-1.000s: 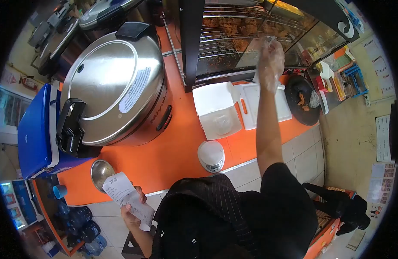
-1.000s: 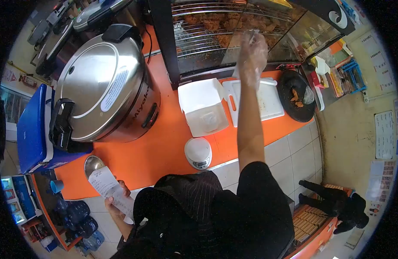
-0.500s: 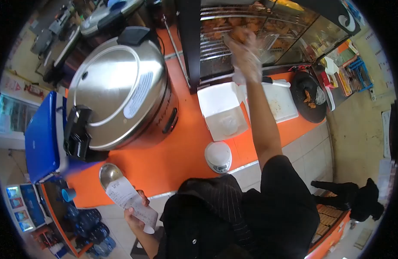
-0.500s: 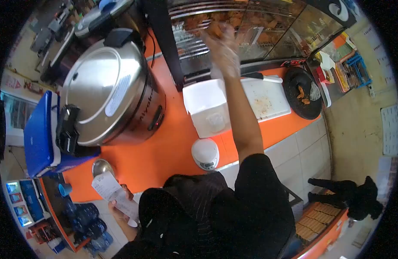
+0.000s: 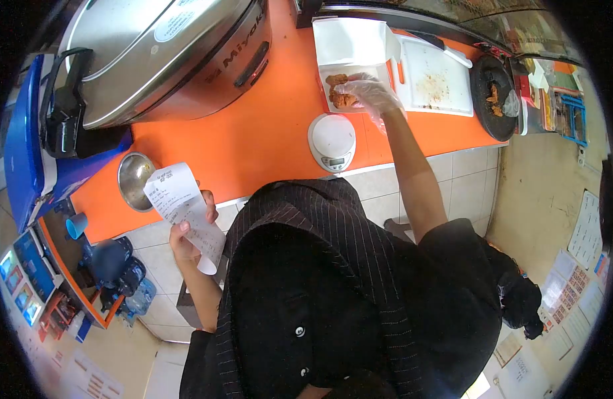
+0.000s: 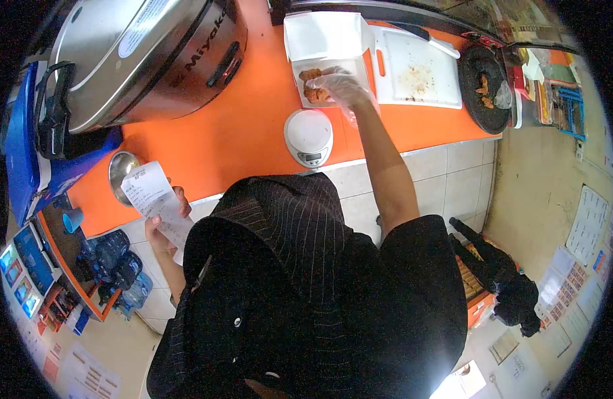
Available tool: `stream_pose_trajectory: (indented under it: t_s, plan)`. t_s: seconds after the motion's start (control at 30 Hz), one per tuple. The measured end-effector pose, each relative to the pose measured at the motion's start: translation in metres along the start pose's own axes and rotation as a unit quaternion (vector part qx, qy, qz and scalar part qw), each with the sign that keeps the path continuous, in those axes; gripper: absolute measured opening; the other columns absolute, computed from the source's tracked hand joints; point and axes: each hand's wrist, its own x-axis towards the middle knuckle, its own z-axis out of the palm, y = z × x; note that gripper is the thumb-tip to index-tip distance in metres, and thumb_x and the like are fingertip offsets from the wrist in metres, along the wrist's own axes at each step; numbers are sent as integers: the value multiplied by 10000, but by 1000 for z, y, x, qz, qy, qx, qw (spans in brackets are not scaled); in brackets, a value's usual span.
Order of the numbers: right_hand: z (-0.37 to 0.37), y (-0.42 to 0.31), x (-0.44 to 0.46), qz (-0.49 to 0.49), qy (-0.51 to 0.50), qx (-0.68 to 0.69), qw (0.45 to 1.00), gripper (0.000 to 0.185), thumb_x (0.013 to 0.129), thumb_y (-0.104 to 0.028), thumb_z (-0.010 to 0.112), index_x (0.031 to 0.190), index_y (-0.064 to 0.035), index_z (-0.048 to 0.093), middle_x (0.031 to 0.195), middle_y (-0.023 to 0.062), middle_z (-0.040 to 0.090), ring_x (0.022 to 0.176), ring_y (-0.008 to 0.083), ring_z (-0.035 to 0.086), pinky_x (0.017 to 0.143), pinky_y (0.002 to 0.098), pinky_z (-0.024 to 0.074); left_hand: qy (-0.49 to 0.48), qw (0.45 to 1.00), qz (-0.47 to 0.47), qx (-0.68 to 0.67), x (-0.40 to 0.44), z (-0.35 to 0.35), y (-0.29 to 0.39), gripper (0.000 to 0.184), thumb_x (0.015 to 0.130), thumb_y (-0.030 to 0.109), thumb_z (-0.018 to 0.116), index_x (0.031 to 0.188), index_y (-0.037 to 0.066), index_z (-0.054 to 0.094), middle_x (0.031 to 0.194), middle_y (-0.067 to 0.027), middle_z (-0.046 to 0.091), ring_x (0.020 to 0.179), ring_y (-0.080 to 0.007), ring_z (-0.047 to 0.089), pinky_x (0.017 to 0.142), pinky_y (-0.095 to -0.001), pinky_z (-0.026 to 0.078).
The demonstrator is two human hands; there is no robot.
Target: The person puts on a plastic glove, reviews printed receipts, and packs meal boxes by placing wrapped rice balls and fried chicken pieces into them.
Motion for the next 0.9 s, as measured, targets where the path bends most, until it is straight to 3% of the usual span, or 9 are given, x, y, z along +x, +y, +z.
stream_pose_trajectory:
  t_s: [0.13,0.33,0.43,0.57,0.67,0.73,0.83,0.87,0.9]
  plan:
    - [2,19,14,-19,-5,62,998,449,770,-289,679,1111,-14,583,1054,112,603,911,187,578,817,307,459,4,1000,3,-10,0,-5,-1,768,603,296,658,1256,-10,393,913,-165,514,659,-178,470,578,-250,378]
    - [-27,22,3,-112,194,-272,936,394,836,-300,557,1149,-63,573,1136,150,603,1027,233,587,888,314,443,-6,1000,1,-17,2,-21,-1,758,617,296,657,1259,-6,391,914,-162,503,654,-184,468,568,-256,387]
    - [-23,46,18,-339,175,-411,828,306,845,-194,529,1106,-54,606,1099,137,612,987,236,600,873,326,462,-26,999,-19,-16,11,-23,-2,773,617,305,661,1268,-7,384,928,-159,506,663,-180,462,575,-253,378]
    - [20,61,45,-255,152,-481,824,221,823,-115,520,998,-78,651,1070,126,615,1007,267,586,901,331,453,-72,996,-55,9,36,-15,-7,761,626,328,661,1255,-4,390,946,-150,514,682,-171,455,586,-256,369]
    - [10,54,17,-227,29,-774,591,163,792,-149,549,902,-101,659,1042,129,614,1013,279,582,864,344,459,-132,987,-84,36,65,-4,-13,699,637,352,645,1204,-2,443,939,-128,544,700,-149,455,603,-252,362]
    - [-11,55,27,-237,100,-739,623,196,781,-223,578,910,-101,660,981,134,639,948,278,610,792,376,474,-150,983,-95,50,82,11,-20,667,629,338,645,1179,0,478,914,-106,568,698,-143,450,608,-241,348]
    - [-69,26,23,-289,325,-362,825,233,823,-292,572,944,-107,648,865,134,657,840,290,636,751,393,486,-202,963,-148,103,115,27,-38,658,664,341,622,1213,4,486,941,-74,597,686,-122,451,617,-246,352]
    - [-83,-3,14,-231,407,-371,802,195,840,-299,578,901,-122,632,829,114,647,768,273,634,650,380,504,-214,954,-173,123,128,34,-45,658,671,335,619,1225,7,483,945,-66,601,688,-119,455,620,-250,356]
    - [-104,-19,21,-399,485,-290,722,208,837,-310,586,892,-115,636,827,110,649,741,289,634,650,386,500,-174,960,-179,126,136,53,-53,626,729,341,597,1250,15,477,1024,-48,602,775,-110,506,660,-235,378]
